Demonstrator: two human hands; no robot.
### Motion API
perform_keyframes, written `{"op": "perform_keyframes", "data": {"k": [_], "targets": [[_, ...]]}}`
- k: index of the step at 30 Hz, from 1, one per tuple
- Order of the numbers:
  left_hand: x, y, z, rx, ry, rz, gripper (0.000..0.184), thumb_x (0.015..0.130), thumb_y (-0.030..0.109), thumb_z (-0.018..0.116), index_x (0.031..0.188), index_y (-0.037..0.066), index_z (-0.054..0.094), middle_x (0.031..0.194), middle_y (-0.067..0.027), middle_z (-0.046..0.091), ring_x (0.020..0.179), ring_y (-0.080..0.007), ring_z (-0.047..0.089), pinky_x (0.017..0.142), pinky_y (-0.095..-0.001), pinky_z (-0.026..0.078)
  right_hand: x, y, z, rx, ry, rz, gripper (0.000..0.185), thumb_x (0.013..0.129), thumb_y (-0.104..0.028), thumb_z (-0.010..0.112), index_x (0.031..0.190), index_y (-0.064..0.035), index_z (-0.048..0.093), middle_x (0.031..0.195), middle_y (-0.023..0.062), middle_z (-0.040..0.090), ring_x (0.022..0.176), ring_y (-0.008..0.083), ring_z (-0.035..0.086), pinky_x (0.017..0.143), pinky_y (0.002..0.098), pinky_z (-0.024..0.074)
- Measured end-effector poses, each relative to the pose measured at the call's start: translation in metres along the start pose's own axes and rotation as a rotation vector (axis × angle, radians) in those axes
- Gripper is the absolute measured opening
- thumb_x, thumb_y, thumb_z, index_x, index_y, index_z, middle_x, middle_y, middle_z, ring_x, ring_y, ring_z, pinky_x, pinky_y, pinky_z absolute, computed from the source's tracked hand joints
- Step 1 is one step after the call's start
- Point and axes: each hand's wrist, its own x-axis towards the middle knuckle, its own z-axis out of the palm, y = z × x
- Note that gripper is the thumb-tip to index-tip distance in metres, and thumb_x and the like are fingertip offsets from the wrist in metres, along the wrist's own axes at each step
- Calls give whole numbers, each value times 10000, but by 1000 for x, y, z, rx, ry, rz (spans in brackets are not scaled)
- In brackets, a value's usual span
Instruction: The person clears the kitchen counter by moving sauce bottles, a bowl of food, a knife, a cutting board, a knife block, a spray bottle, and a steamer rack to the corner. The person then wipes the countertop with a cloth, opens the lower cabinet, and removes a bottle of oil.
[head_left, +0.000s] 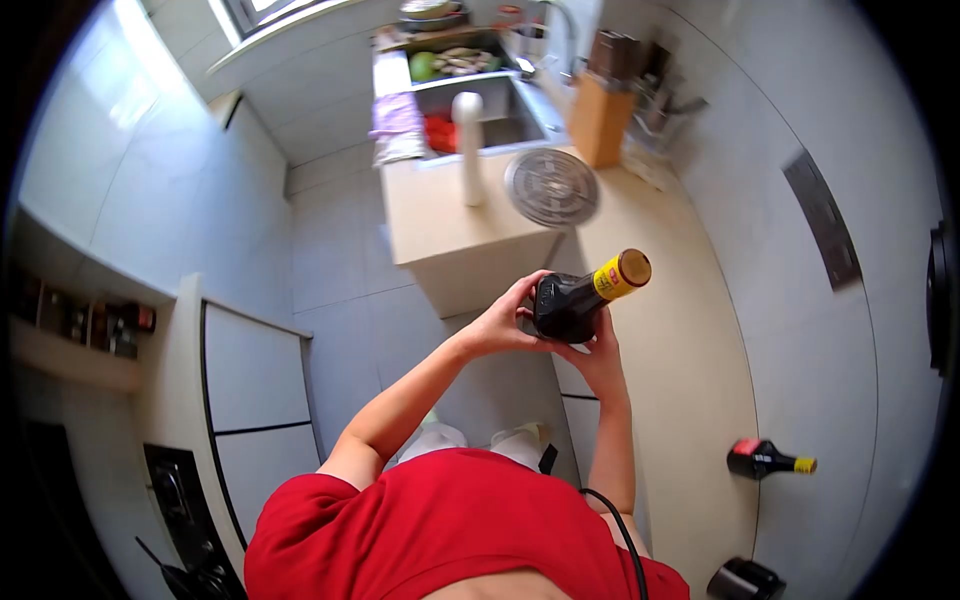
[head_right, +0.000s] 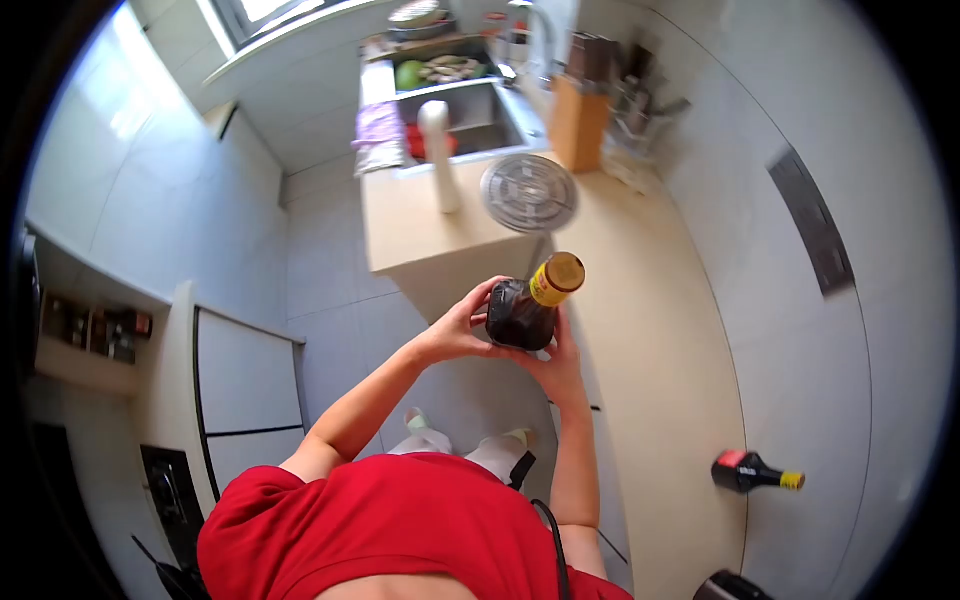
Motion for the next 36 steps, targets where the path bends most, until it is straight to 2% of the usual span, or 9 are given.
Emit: {"op": "perform_keyframes", "data": {"k": [5, 8, 12, 16, 20, 25, 27, 30, 36], "targets": [[-88, 1, -121, 78, 204, -10, 1009, 583, 160, 844, 1385, 115, 232, 1332, -51, 379, 1264, -184, 344, 1006, -391, 346, 46, 5, 137, -44, -221, 0, 961, 639, -73, 792, 1400, -77, 205, 1318, 106, 419, 1198, 235, 443, 930, 372, 446], [-138, 0, -182, 57, 339, -7, 1019, 576, 164, 848, 1385, 108, 232, 1318, -64, 393, 1251, -185, 360, 986, -383, 369, 69, 1, 218, 170, -398, -34, 976, 650, -71, 786, 1410, -73, 174, 1339, 116, 390, 1208, 244, 431, 947, 376, 434], [-185, 5, -247, 83, 526, -25, 1036, 562, 140, 850, 1387, 98, 223, 1318, -74, 391, 1246, -198, 370, 975, -374, 384, 105, -11, 302, 201, -543, -3, 986, 655, -69, 783, 1413, -62, 153, 1338, 127, 388, 1208, 243, 430, 946, 374, 436], [-207, 10, -314, 54, 665, -27, 1026, 564, 102, 839, 1385, 96, 224, 1323, -70, 387, 1246, -207, 371, 987, -365, 384, 156, -19, 373, 149, -689, -82, 992, 657, -63, 779, 1419, -72, 143, 1345, 133, 384, 1222, 233, 411, 907, 371, 465], [-206, 16, -383, 31, 771, -25, 1007, 572, 62, 822, 1382, 109, 225, 1317, -70, 390, 1237, -208, 384, 1002, -360, 378, 218, -29, 435, 100, -778, -119, 963, 673, -46, 756, 1425, -128, 161, 1365, 91, 376, 1233, 216, 396, 882, 365, 480], [-176, 33, -480, 48, 890, -18, 995, 574, 49, 817, 1375, 111, 231, 1303, -75, 399, 1227, -218, 397, 1012, -362, 374, 319, -42, 504, 162, -870, -154, 954, 678, -42, 749, 1424, -132, 162, 1357, 90, 383, 1226, 212, 400, 894, 373, 478], [-164, 40, -517, 18, 926, 2, 963, 578, 98, 824, 1360, 136, 263, 1288, -74, 404, 1217, -237, 396, 967, -393, 398, 358, -53, 528, 143, -904, -140, 953, 679, -33, 746, 1423, -134, 161, 1351, 91, 386, 1223, 208, 400, 893, 374, 483], [-143, 50, -575, 10, 976, -19, 961, 581, 95, 822, 1360, 137, 261, 1291, -71, 405, 1221, -242, 396, 978, -396, 391, 418, -65, 565, 134, -948, -169, 943, 686, -24, 739, 1422, -129, 159, 1341, 101, 393, 1217, 204, 404, 884, 370, 492], [-104, 58, -688, 16, 987, 14, 947, 591, 101, 816, 1360, 118, 263, 1289, -70, 411, 1205, -236, 413, 951, -390, 404, 521, -74, 631, 138, -970, -140, 939, 695, -12, 729, 1423, -128, 149, 1335, 97, 401, 1203, 197, 417, 886, 364, 491]]}}
